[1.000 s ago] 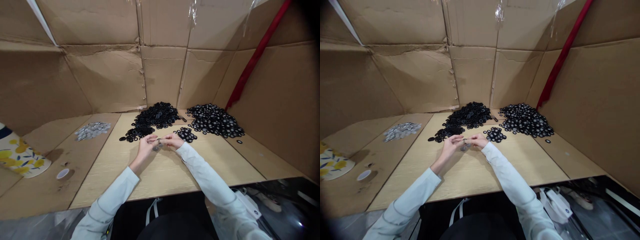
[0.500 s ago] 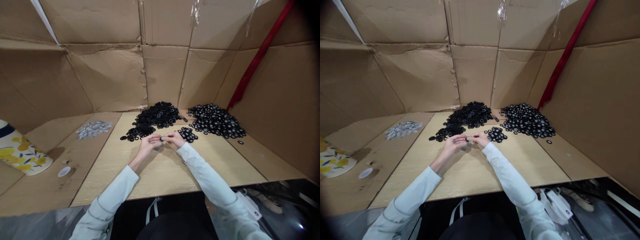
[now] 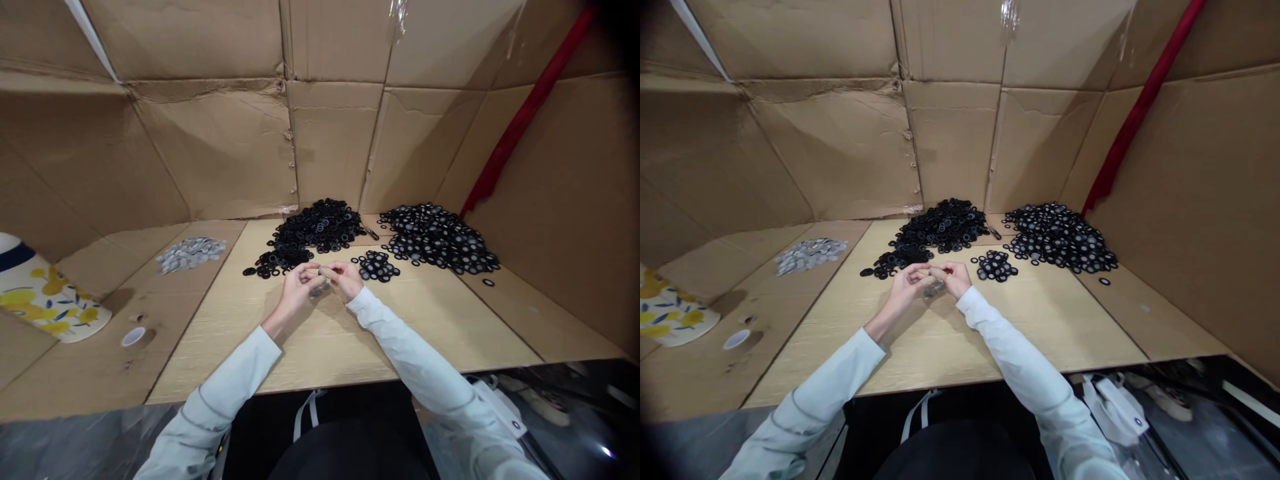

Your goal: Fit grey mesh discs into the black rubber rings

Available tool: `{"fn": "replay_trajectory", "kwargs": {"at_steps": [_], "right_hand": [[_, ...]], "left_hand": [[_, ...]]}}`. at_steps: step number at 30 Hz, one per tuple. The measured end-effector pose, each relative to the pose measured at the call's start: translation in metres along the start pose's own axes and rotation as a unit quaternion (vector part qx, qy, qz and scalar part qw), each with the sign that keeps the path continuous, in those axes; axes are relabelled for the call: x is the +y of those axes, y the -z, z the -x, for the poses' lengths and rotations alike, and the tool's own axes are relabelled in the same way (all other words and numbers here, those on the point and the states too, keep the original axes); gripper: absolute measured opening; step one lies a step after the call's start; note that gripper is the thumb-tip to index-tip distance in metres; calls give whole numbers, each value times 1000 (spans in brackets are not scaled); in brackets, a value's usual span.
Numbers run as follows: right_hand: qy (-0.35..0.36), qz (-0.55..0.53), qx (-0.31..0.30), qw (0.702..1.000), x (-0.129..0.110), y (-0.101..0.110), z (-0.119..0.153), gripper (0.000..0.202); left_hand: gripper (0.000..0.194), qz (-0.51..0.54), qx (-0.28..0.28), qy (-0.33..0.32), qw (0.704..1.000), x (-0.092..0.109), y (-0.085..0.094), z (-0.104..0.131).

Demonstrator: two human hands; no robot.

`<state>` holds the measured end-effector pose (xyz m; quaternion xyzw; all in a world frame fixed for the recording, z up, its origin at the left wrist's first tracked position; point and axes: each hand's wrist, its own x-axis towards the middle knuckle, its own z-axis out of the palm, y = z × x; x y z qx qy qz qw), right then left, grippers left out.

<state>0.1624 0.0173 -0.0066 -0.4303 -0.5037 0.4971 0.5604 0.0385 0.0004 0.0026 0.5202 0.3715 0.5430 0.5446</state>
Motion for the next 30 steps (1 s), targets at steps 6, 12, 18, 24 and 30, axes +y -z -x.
{"fn": "replay_trajectory", "kwargs": {"at_steps": [6,12,18,24,30], "right_hand": [[80,107,6,991,2,4,0,29],[87,123,-81,985,-7,9,4,33],[82,79,-97,989,-14,11,4,34],[121,117,-49,985,-7,10,2,29],[184,267,-54,944,-6,9,4,21]], "left_hand": [[39,83,103,10,991,0,-1,-2],[44,50,35,7,998,6,11,-4],[37,-42,-22,-30,998,17,16,-6],[34,-37,3,-29,999,16,12,-6],[35,-29,5,-13,999,16,18,-9]]}}
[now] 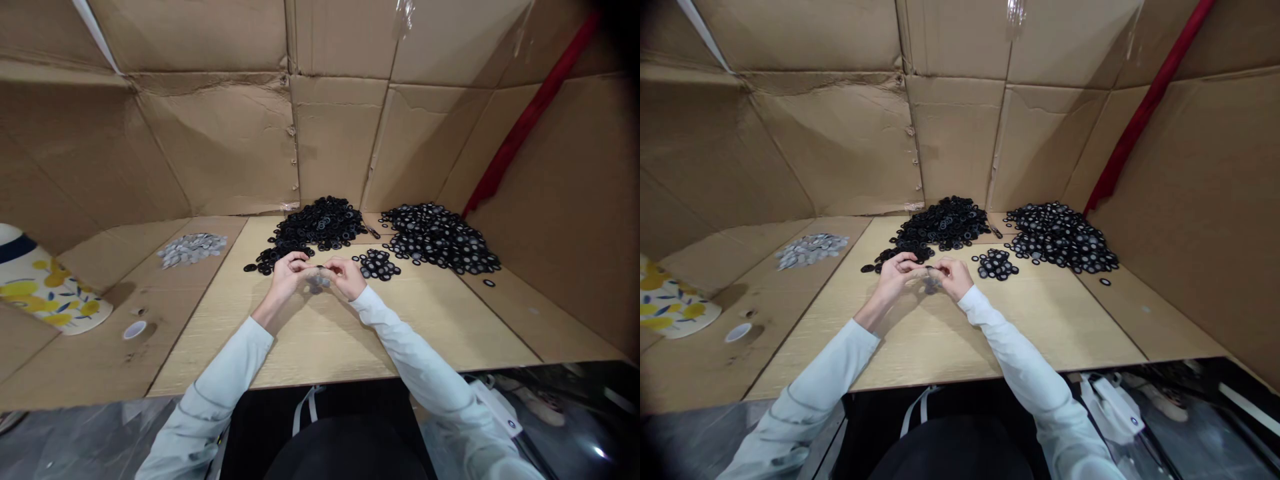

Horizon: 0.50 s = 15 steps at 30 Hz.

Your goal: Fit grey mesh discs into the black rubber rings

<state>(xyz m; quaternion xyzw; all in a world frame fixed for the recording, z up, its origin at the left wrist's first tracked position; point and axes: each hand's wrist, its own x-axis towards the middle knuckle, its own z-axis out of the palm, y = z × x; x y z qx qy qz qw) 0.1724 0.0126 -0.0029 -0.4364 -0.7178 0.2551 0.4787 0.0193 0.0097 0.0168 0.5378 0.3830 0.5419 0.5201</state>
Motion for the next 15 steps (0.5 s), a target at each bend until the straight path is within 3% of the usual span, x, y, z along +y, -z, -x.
{"fn": "replay_trajectory", "kwargs": {"at_steps": [6,11,15], "right_hand": [[105,178,14,978,4,0,3,14],[157,302,-24,940,10,2,2,18],[176,322,-69,927,6,2,3,17]], "left_hand": [[25,-75,-24,-33,996,-4,0,2],[33,-112,-75,-42,990,-3,-1,6],[16,-158,-97,-71,980,-5,0,6]]}}
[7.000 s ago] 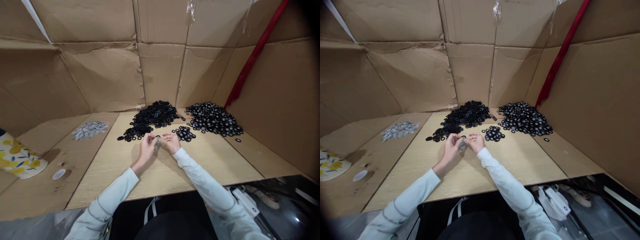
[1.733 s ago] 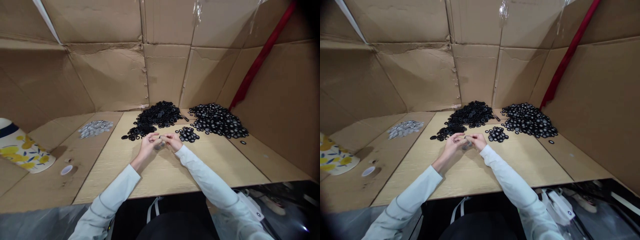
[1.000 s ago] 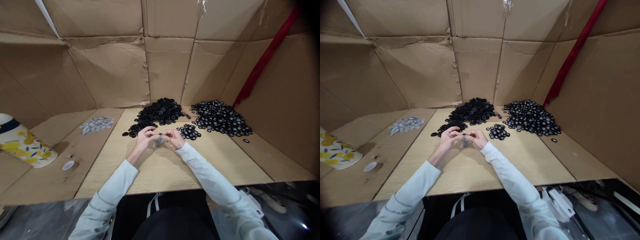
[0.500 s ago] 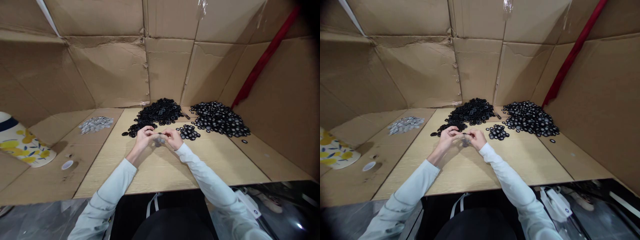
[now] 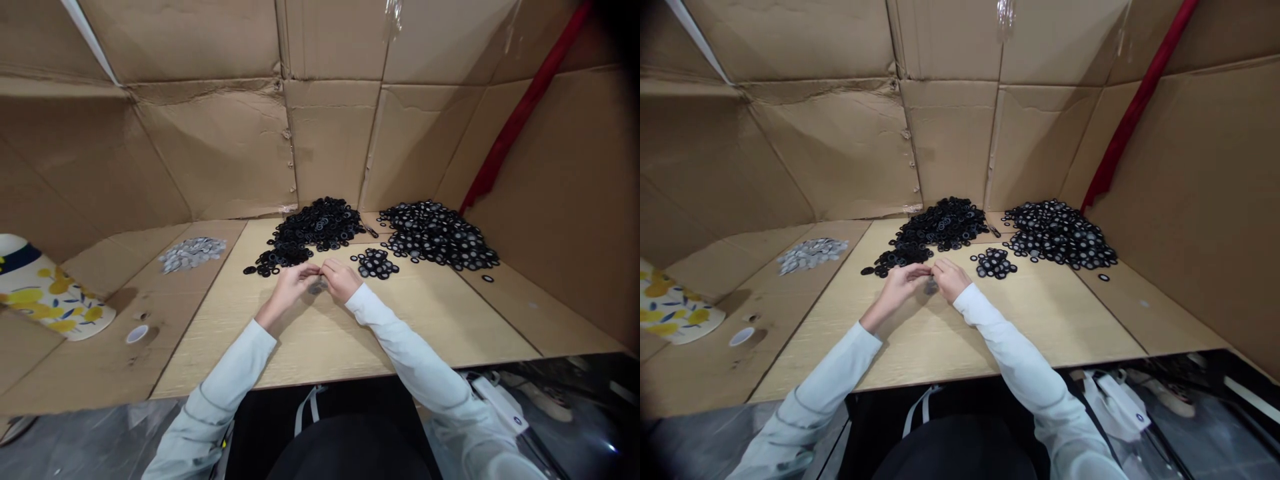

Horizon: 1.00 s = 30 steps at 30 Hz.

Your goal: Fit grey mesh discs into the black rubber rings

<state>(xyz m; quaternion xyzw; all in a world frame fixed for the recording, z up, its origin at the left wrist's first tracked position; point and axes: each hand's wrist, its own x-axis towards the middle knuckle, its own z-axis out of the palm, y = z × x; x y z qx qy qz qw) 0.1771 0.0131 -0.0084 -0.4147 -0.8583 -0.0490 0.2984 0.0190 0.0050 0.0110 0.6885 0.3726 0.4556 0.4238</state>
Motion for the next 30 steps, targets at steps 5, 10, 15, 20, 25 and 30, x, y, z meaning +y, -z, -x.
{"fn": "replay_trajectory", "kwargs": {"at_steps": [5,10,15,20,25,30], "right_hand": [[-87,-219,21,972,1,-1,-2,10],[-219,-498,49,838,-2,-3,-8,34],[-286,-521,102,798,-8,1,-12,30],[-273,-486,96,825,-6,2,-9,24],[-268,-474,104,832,-6,-4,-7,22],[-268,-454,115,842,-5,-4,-7,22]], "left_hand": [[20,40,75,22,996,0,1,-4],[30,160,123,68,977,3,-5,-6],[35,239,100,90,962,3,-10,-3],[41,152,49,82,984,8,-3,-2],[21,45,52,64,996,8,0,-3],[31,96,102,27,990,2,-4,-3]]}}
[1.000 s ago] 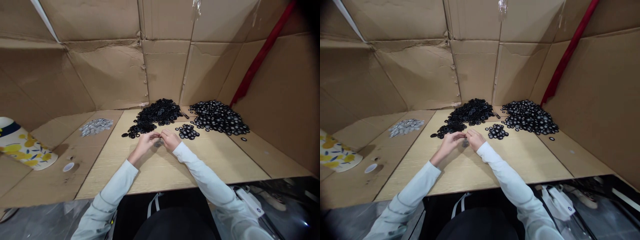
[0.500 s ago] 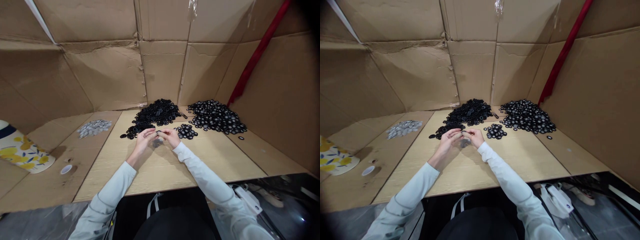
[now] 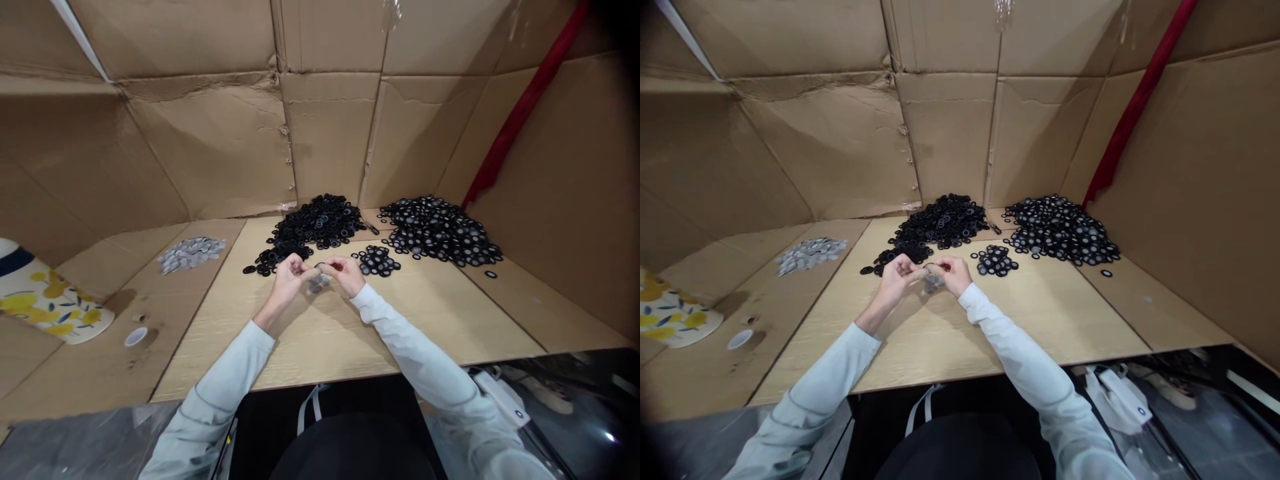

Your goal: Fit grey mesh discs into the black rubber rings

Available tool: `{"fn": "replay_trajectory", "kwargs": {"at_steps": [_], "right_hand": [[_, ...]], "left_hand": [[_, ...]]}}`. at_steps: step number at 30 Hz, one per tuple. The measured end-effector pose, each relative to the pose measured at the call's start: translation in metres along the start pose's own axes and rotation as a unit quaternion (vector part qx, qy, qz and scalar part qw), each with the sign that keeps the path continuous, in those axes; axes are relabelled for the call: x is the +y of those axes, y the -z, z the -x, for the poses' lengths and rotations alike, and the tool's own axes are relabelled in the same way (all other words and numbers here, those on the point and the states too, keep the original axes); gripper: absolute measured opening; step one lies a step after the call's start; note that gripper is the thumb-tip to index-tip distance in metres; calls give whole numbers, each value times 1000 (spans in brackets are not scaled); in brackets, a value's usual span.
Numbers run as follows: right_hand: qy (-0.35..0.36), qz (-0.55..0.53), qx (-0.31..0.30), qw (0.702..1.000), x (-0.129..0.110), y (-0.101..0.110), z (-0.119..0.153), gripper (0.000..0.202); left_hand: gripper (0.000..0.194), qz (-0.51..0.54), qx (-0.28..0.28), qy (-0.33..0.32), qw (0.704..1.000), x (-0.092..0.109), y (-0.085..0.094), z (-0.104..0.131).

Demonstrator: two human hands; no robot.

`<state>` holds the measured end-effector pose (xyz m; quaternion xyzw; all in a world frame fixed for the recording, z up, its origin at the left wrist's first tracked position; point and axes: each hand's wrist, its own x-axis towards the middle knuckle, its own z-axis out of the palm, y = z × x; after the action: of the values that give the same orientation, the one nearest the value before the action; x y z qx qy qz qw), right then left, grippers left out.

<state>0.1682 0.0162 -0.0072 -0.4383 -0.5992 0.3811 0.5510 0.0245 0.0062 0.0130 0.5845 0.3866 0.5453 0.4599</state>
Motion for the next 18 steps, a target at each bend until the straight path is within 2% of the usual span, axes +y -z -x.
{"fn": "replay_trajectory", "kwargs": {"at_steps": [4,9,14,18], "right_hand": [[51,57,-1,997,-5,1,2,22],[131,154,-5,979,-14,-2,6,17],[217,273,4,937,-10,0,7,12],[245,333,15,910,0,5,5,13]], "left_hand": [[37,58,35,-3,998,-4,-3,-2],[38,96,40,-12,994,-3,-4,-3],[32,34,6,-30,999,-4,-3,-1],[21,-48,-49,-58,996,-8,-3,2]]}}
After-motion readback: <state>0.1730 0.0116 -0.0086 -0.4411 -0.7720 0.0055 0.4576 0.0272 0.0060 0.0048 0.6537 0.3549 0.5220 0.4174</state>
